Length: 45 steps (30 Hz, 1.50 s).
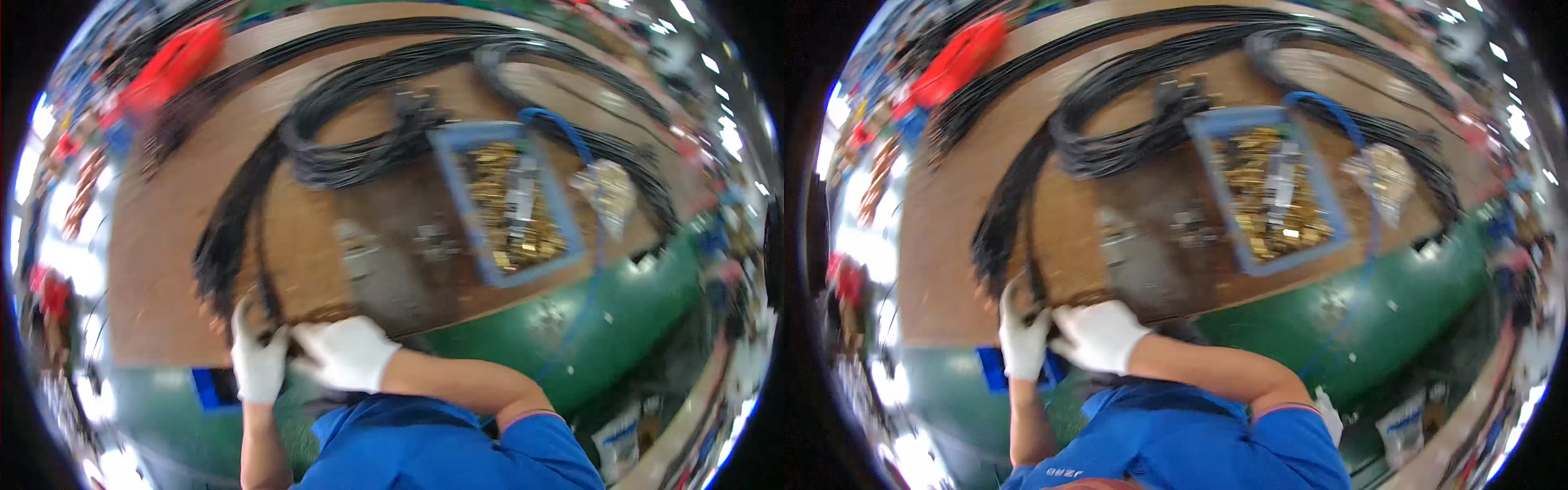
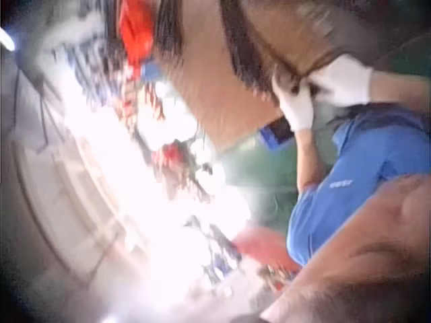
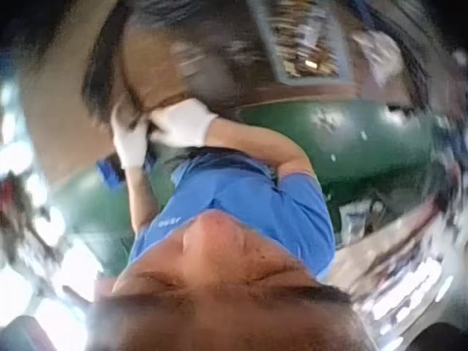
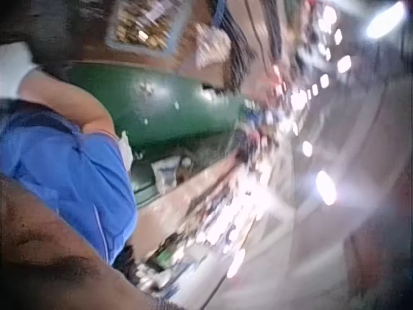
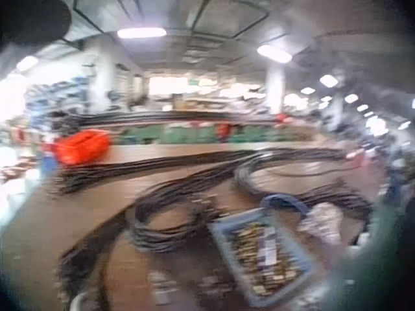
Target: The person repeatedly picks up black cables and brass connectors from a workbench. They insert the connector onto the cable end and use a handheld crimping tool to secure it. The finished cables are placed into a pile on the table.
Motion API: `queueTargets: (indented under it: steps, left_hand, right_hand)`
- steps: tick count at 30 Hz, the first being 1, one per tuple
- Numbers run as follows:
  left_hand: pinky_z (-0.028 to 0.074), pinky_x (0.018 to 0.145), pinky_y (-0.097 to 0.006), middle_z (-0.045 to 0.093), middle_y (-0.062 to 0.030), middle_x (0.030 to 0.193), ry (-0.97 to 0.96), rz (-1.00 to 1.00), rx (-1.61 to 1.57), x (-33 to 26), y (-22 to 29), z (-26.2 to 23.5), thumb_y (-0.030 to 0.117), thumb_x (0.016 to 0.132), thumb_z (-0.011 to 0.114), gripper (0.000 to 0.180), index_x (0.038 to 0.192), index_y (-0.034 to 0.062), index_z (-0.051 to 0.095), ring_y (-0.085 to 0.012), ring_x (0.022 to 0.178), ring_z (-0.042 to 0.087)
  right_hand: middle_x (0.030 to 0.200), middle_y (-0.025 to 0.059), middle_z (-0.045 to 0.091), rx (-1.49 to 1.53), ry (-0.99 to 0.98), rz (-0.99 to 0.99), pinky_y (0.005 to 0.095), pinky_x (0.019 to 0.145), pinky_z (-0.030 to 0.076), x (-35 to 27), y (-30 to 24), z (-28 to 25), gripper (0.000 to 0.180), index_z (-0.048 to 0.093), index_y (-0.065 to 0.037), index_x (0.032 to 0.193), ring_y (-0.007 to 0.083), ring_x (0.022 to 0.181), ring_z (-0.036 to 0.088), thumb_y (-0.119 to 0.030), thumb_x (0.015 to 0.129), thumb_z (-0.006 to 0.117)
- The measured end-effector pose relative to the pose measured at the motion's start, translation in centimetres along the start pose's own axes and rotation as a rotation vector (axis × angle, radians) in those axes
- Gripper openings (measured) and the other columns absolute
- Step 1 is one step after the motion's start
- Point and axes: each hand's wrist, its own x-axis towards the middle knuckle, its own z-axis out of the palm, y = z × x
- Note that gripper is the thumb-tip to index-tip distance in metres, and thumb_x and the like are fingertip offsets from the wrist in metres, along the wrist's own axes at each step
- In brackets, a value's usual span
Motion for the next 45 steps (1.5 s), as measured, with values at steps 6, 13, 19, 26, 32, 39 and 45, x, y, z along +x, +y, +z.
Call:
queueTargets:
  steps: [6, 13, 19, 26, 32, 39, 45]
  left_hand:
    - [0.050, 0.105, -0.031, 0.069, -0.0137, 0.132, 0.003, 0.111, -0.340, 0.4, -4.3, 2.8, -0.011, 0.100, 0.051, 0.059, 0.158, -0.0010, 0.049, -0.0162, 0.117, 0.063]
    - [0.048, 0.112, -0.056, 0.068, -0.0208, 0.110, -0.148, 1.040, 0.254, 3.3, 2.8, 1.0, -0.001, 0.072, 0.067, 0.047, 0.118, 0.0001, 0.065, -0.0447, 0.108, 0.065]
    - [0.055, 0.090, -0.051, 0.071, -0.0097, 0.084, -0.429, 1.223, 0.266, 8.0, 3.7, 3.2, 0.013, 0.065, 0.081, 0.046, 0.110, 0.0100, 0.074, -0.0367, 0.085, 0.068]
    - [0.052, 0.071, -0.050, 0.070, -0.0126, 0.075, -0.437, 1.233, 0.505, 9.8, 6.0, 2.8, 0.023, 0.078, 0.082, 0.041, 0.117, 0.0120, 0.078, -0.0362, 0.073, 0.068]
    - [0.052, 0.069, -0.050, 0.068, -0.0130, 0.074, -0.483, 1.194, 0.518, 10.6, 7.0, 1.8, 0.015, 0.082, 0.074, 0.037, 0.119, 0.0094, 0.076, -0.0361, 0.071, 0.068]
    - [0.053, 0.068, -0.049, 0.071, -0.0143, 0.080, -0.486, 1.128, 0.377, 10.6, 6.7, 2.7, 0.018, 0.086, 0.079, 0.028, 0.112, 0.0098, 0.076, -0.0368, 0.072, 0.069]
    - [0.057, 0.072, -0.049, 0.073, -0.0157, 0.085, -0.440, 0.976, 0.319, 10.7, 7.2, 3.2, 0.017, 0.089, 0.077, 0.028, 0.116, 0.0090, 0.076, -0.0381, 0.079, 0.072]
  right_hand:
    - [0.100, 0.0199, 0.075, -0.107, 0.054, 0.015, 0.0532, 0.069, 0.060, -1.0, -0.6, 2.0, 0.068, 0.039, -0.001, 0.157, 0.0387, 0.084, 0.078, -0.024, 0.099, 0.065]
    - [0.087, 0.0252, 0.073, 0.093, 0.182, -0.034, 0.0566, 0.069, 0.055, -1.6, 1.8, 0.9, 0.051, 0.044, 0.000, 0.139, 0.0467, 0.079, 0.073, -0.017, 0.096, 0.066]
    - [0.079, 0.0217, 0.071, 0.027, 0.257, 0.025, 0.0568, 0.067, 0.054, -2.6, 2.8, -3.1, 0.030, 0.049, -0.004, 0.121, 0.0476, 0.075, 0.071, -0.021, 0.101, 0.066]
    - [0.076, 0.0110, 0.074, -0.512, 0.433, -0.044, 0.0470, 0.057, 0.058, -3.4, 5.2, -5.0, 0.014, 0.064, -0.008, 0.100, 0.0308, 0.064, 0.075, -0.023, 0.101, 0.061]
    - [0.067, 0.0043, 0.067, -0.572, 0.538, -0.068, 0.0415, 0.051, 0.054, -2.8, 6.2, -5.2, 0.026, 0.066, -0.014, 0.093, 0.0246, 0.057, 0.071, -0.037, 0.105, 0.065]
    - [0.066, 0.0062, 0.067, -0.565, 0.473, -0.056, 0.0430, 0.052, 0.053, -1.6, 6.8, -5.5, 0.027, 0.065, -0.012, 0.094, 0.0266, 0.058, 0.072, -0.036, 0.106, 0.062]
    - [0.084, 0.0076, 0.072, -0.691, 0.412, 0.019, 0.0449, 0.055, 0.057, -4.7, 9.4, -13.5, 0.011, 0.068, -0.017, 0.088, 0.0279, 0.069, 0.075, -0.020, 0.096, 0.060]
